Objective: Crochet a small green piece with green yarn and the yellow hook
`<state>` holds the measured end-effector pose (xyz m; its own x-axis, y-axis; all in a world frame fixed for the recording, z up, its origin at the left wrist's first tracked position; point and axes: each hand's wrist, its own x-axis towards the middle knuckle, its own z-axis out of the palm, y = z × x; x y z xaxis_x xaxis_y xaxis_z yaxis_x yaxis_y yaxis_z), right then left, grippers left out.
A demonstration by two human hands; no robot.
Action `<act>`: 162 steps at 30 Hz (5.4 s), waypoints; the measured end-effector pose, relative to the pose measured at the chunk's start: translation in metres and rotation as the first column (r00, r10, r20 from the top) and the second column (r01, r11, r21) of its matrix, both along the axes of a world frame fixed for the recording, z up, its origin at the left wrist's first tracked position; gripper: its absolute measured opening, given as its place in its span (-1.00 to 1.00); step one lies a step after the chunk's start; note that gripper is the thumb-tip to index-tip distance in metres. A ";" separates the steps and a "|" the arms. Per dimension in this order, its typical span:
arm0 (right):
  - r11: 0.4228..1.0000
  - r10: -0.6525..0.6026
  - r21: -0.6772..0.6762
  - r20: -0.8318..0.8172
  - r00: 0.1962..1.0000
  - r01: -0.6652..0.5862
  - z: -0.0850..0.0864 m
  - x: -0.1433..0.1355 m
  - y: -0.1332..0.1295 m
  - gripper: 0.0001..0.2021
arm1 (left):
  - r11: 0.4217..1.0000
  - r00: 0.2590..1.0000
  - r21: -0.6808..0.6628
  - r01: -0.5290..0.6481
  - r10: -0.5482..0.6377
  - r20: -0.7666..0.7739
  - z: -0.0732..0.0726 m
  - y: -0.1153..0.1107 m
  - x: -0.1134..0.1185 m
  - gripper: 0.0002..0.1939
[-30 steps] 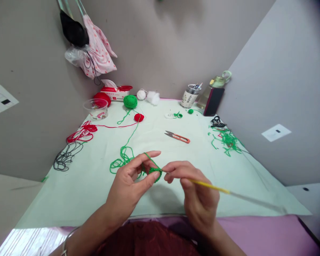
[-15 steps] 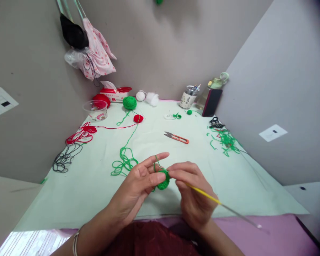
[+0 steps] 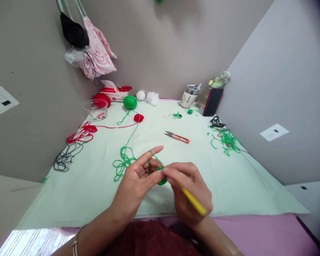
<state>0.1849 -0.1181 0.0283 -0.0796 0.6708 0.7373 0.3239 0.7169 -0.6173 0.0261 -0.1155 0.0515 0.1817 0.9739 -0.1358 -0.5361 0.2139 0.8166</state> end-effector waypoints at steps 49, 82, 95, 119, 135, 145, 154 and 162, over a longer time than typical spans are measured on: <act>0.985 0.135 0.099 0.095 0.986 -0.144 0.004 0.010 0.006 -0.79 | 0.790 0.697 0.609 -0.071 0.476 -0.536 -0.008 -0.007 -0.008 -0.59; 0.981 -0.079 0.187 0.160 0.984 0.049 -0.004 0.008 -0.001 -0.60 | 0.996 0.989 0.025 -0.080 0.083 -0.120 0.000 -0.005 0.000 -0.34; 0.962 0.160 -0.152 -0.355 0.921 -0.225 0.004 0.007 0.006 -0.77 | 0.985 0.986 -0.053 0.165 -0.166 -0.004 0.001 0.002 -0.011 -0.50; 0.797 0.127 -0.346 -0.705 0.698 -0.495 0.010 0.001 0.013 -0.84 | 0.984 0.980 -0.003 0.178 -0.178 -0.089 -0.002 0.000 -0.010 -0.35; 0.765 0.129 -0.362 -0.724 0.678 -0.533 0.012 0.005 0.014 -0.81 | 0.973 0.972 -0.012 0.229 -0.229 -0.049 -0.003 0.000 -0.011 -0.30; 0.761 0.144 -0.354 -0.725 0.673 -0.544 0.012 0.007 0.014 -0.82 | 0.977 0.974 -0.029 0.212 -0.213 -0.074 -0.001 0.000 -0.011 -0.44; 0.939 0.115 -0.252 -0.409 0.905 -0.233 0.001 0.005 0.003 -0.85 | 0.993 0.933 0.113 -0.043 0.081 -0.351 -0.007 -0.003 -0.004 -0.42; 0.957 0.138 -0.169 -0.453 0.881 -0.237 -0.007 -0.001 0.001 -0.78 | 0.995 0.934 0.082 -0.056 0.081 -0.347 -0.004 -0.005 -0.003 -0.44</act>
<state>0.1835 -0.1167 0.0214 0.0733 0.8195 0.5683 -0.1373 0.5727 -0.8082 0.0227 -0.1207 0.0480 0.0673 0.9917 -0.1099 -0.2260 0.1225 0.9664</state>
